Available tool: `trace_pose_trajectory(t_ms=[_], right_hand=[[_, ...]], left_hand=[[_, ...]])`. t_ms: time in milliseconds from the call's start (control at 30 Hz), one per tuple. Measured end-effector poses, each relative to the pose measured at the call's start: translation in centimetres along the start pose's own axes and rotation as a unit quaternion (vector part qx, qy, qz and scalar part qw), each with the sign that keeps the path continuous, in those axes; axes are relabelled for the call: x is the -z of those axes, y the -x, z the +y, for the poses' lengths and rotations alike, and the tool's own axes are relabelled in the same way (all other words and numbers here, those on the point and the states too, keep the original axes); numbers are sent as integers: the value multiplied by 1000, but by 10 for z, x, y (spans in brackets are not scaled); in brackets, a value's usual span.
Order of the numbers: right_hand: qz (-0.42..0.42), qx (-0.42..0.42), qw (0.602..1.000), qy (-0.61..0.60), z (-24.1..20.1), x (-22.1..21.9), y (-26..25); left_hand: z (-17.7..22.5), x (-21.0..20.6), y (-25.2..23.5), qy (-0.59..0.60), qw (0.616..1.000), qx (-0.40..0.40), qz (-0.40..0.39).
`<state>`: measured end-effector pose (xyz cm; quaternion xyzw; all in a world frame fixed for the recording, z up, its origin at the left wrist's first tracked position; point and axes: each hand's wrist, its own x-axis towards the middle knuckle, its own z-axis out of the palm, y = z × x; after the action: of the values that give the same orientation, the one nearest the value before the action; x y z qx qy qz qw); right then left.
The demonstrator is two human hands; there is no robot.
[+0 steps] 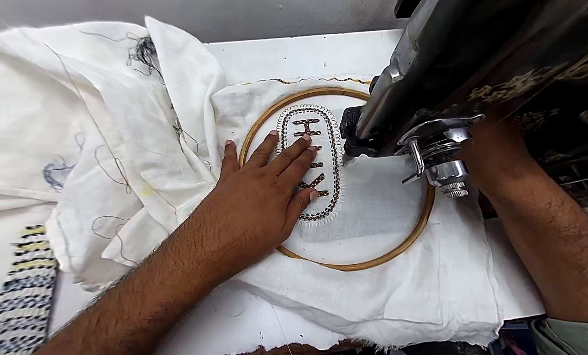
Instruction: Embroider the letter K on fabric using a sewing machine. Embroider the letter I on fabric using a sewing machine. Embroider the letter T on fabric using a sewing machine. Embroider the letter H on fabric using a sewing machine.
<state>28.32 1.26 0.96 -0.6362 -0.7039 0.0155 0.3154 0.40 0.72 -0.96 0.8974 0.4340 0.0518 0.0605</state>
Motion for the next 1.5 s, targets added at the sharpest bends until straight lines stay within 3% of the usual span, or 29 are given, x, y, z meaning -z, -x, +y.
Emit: trace_pose_trajectory(t_ms=[1500], right_hand=[[29,-7,999,-39,7,-8,0]], left_hand=[[-4,-1,-7,7,1000,5,5]])
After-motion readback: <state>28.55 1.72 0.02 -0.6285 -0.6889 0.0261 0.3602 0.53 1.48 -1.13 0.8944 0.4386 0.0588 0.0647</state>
